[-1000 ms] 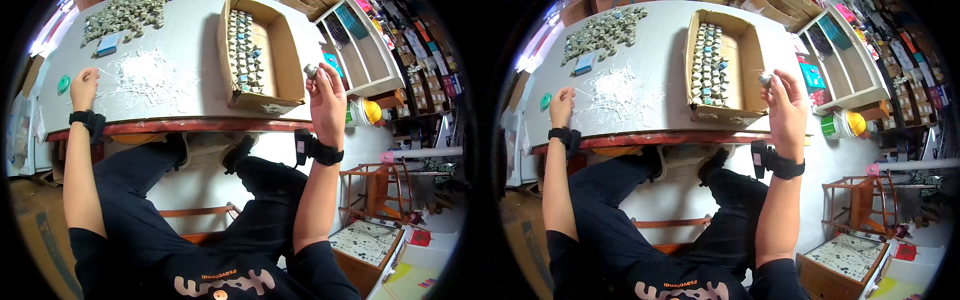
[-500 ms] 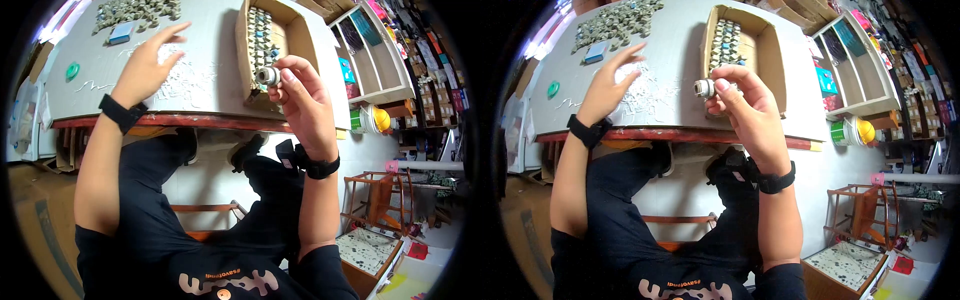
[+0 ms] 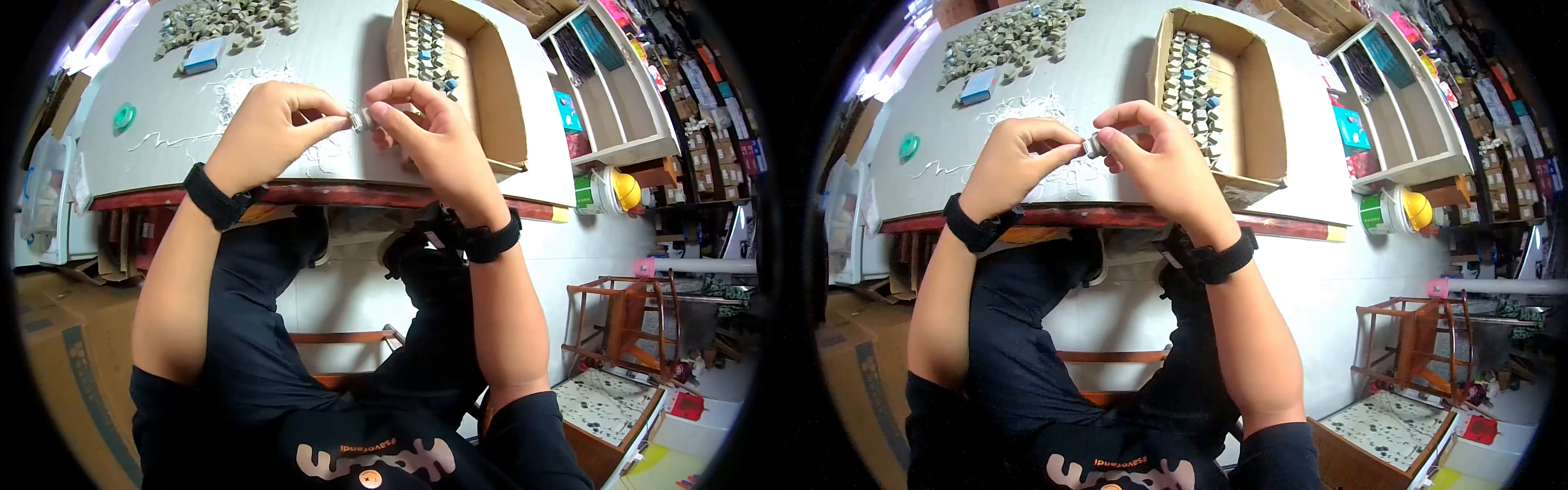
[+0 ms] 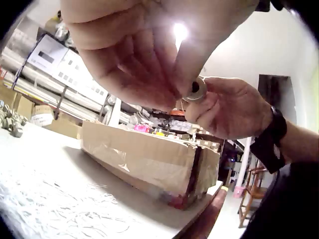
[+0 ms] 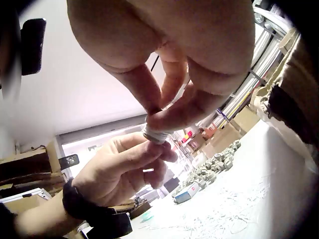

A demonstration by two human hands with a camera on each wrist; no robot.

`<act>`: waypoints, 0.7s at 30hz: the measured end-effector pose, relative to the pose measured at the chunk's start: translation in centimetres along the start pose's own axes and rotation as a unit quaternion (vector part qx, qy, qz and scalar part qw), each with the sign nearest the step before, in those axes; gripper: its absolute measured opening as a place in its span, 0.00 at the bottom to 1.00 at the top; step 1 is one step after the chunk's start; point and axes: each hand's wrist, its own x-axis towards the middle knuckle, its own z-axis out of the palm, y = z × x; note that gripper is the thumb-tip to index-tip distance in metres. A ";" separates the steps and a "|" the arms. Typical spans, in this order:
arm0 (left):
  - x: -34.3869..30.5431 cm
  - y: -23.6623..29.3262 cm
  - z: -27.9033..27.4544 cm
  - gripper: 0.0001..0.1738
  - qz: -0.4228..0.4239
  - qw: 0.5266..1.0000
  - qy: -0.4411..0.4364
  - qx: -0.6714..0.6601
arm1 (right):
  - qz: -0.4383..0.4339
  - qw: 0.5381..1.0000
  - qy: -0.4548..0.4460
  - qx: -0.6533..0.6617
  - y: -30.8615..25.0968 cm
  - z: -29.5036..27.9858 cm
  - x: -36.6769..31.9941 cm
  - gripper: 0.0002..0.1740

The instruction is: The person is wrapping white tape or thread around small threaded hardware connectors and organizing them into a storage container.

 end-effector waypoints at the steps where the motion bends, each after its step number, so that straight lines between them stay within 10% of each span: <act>1: -0.2 0.3 -0.1 0.08 0.002 0.999 -0.002 0.035 | 0.001 1.000 -0.004 0.018 0.0 0.0 0.0 0.11; 21: -1.2 0.7 -0.7 0.09 0.009 1.000 0.016 -0.005 | -0.031 0.999 -0.036 -0.004 0.0 -0.1 -0.1 0.11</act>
